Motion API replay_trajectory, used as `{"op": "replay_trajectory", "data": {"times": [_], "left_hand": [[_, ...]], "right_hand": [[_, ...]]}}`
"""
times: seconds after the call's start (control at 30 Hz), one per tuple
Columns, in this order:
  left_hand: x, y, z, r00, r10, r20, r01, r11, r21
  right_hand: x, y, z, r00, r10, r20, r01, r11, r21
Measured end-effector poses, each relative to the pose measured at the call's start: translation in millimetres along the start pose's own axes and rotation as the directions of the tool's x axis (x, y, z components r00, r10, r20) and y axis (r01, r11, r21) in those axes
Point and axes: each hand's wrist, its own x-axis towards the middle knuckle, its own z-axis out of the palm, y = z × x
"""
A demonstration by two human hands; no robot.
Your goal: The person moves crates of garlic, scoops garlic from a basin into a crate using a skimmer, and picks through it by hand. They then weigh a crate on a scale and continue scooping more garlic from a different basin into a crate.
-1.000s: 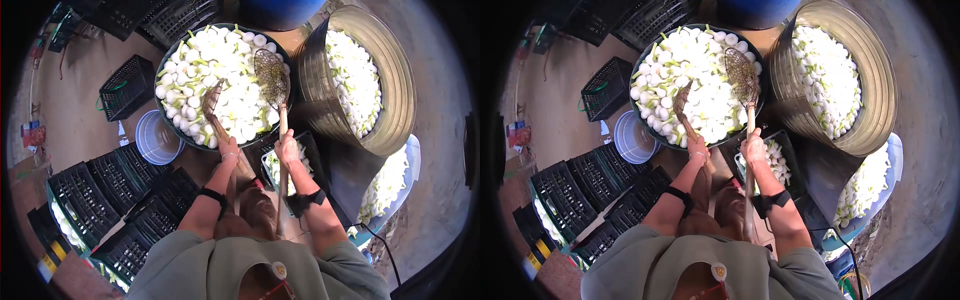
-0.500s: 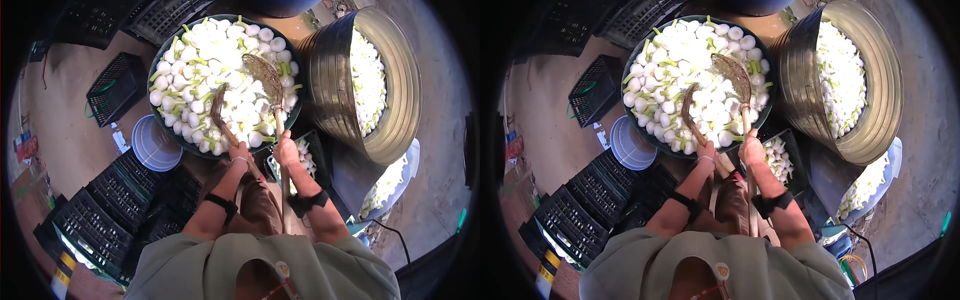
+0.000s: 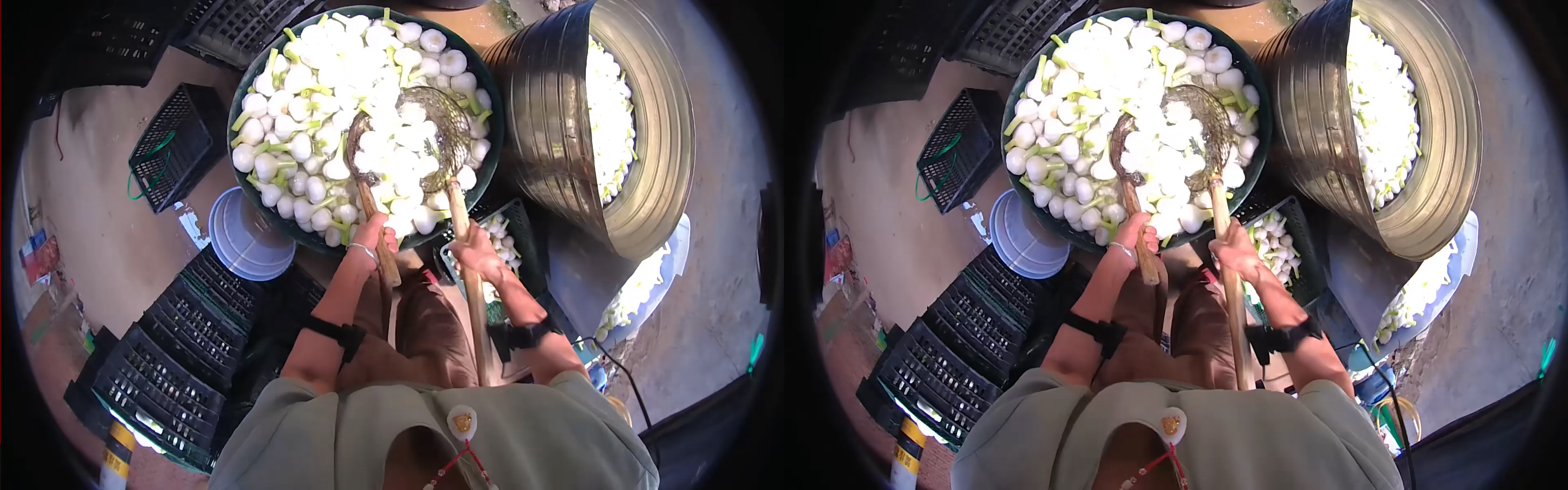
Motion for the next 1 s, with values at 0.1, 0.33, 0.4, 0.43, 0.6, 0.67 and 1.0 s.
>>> {"op": "replay_trajectory", "data": {"times": [0.1,0.33,0.4,0.43,0.6,0.67,1.0], "left_hand": [[-18,18,18,0.995,0.098,-0.034,-0.091,0.984,0.151],[-26,39,45,0.962,0.264,-0.063,-0.209,0.868,0.451],[-46,36,49,0.957,0.281,-0.063,-0.212,0.835,0.509],[-57,35,54,0.953,0.296,-0.059,-0.22,0.814,0.537],[-105,15,87,0.913,0.407,-0.035,-0.305,0.735,0.605],[-122,1,100,0.898,0.44,-0.02,-0.34,0.721,0.603],[-157,-191,109,0.936,0.352,-0.015,-0.298,0.815,0.496]], "right_hand": [[-36,-4,6,0.99,0.138,0.015,-0.137,0.95,0.281],[-1,4,20,0.965,0.096,0.242,-0.215,0.817,0.535],[-19,6,12,0.966,0.038,0.255,-0.187,0.786,0.59],[-27,6,9,0.964,0.017,0.266,-0.18,0.778,0.602],[-60,15,-11,0.946,-0.132,0.297,-0.101,0.75,0.654],[-70,25,-22,0.931,-0.191,0.31,-0.067,0.745,0.664],[-205,145,-79,0.969,-0.178,0.172,0.035,0.787,0.616]]}}
